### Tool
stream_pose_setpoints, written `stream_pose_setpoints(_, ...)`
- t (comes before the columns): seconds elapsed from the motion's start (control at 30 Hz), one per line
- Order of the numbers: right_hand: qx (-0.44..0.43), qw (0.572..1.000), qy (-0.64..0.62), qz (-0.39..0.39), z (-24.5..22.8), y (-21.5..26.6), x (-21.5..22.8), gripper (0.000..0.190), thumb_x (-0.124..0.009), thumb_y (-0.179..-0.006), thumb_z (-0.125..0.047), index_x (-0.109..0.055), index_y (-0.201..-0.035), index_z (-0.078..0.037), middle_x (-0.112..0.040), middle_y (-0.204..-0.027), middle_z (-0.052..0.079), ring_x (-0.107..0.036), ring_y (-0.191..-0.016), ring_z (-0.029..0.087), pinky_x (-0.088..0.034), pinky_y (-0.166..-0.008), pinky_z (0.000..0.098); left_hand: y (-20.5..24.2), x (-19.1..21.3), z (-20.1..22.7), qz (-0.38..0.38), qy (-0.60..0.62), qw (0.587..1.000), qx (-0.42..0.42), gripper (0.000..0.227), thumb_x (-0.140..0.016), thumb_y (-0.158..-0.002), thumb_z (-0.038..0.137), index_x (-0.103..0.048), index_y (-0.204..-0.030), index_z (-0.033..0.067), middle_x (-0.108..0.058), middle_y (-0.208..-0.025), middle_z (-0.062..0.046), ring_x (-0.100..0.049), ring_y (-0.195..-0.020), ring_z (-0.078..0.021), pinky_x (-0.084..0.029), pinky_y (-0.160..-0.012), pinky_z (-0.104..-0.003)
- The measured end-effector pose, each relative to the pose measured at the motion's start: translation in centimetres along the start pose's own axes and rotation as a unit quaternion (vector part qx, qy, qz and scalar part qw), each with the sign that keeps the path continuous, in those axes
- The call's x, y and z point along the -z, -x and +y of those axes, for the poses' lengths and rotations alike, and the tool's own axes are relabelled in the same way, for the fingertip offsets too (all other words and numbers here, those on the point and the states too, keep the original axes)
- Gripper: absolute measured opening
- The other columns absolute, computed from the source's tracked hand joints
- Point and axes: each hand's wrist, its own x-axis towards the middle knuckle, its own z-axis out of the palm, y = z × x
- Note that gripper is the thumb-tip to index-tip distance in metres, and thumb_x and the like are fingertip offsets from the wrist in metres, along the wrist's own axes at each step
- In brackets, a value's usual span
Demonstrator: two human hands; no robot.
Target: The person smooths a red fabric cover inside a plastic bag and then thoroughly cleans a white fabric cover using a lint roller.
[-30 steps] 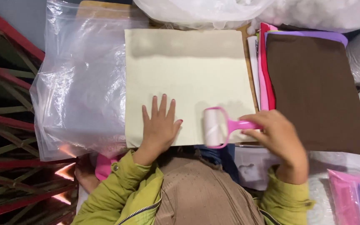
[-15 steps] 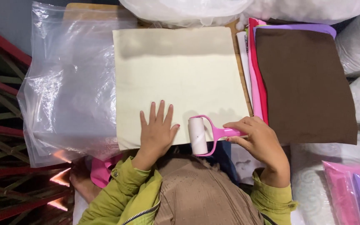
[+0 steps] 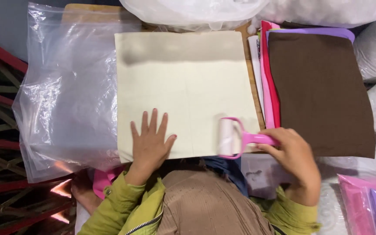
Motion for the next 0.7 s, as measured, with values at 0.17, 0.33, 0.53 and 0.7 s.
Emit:
stream_pose_setpoints(0.17,-0.106,0.988,0.07,0.083,6.0,3.3,2.7,0.035,-0.079,-0.085,-0.043,-0.076,-0.118,-0.033,-0.075,-0.103,0.002,-0.069,-0.104,0.028,-0.053,-0.094,0.0399,1.2,-0.2,-3.7,0.085,0.012,0.994,0.063,0.075,-0.036,-0.102,0.06,-0.036,-0.159,0.0111,-0.022,-0.167,-0.027,-0.01,-0.155,-0.0484,-0.005,-0.117,-0.072)
stream_pose_setpoints(0.33,0.049,0.998,-0.027,0.013,-2.4,-2.6,-1.8,0.032,-0.083,-0.078,-0.036,-0.079,-0.108,-0.027,-0.078,-0.098,0.006,-0.07,-0.099,0.032,-0.054,-0.09,0.0438,-1.0,-0.2,0.5,0.067,0.016,0.998,-0.012,0.069,-0.033,-0.104,0.054,-0.032,-0.16,0.014,-0.021,-0.167,-0.024,-0.01,-0.154,-0.0476,-0.005,-0.115,-0.075)
stream_pose_setpoints(0.53,-0.071,0.996,0.06,0.011,4.8,-1.5,1.2,0.04,-0.077,-0.08,-0.045,-0.078,-0.117,-0.03,-0.077,-0.109,-0.007,-0.064,-0.101,0.019,-0.047,-0.088,0.0322,0.2,-2.6,-5.9,0.159,-0.07,0.985,0.023,0.073,-0.034,-0.1,0.061,-0.027,-0.16,0.0208,-0.019,-0.168,-0.016,-0.012,-0.153,-0.0436,-0.011,-0.113,-0.074)
stream_pose_setpoints(0.7,-0.03,0.998,0.045,0.043,0.9,-4.9,0.0,0.042,-0.081,-0.077,-0.038,-0.078,-0.117,-0.026,-0.077,-0.106,-0.005,-0.062,-0.097,0.019,-0.045,-0.084,0.0317,-2.1,-0.8,-3.5,0.127,-0.019,0.992,0.015,0.077,-0.036,-0.1,0.058,-0.021,-0.161,0.0143,-0.009,-0.168,-0.023,0.0,-0.153,-0.0473,-0.004,-0.114,-0.073)
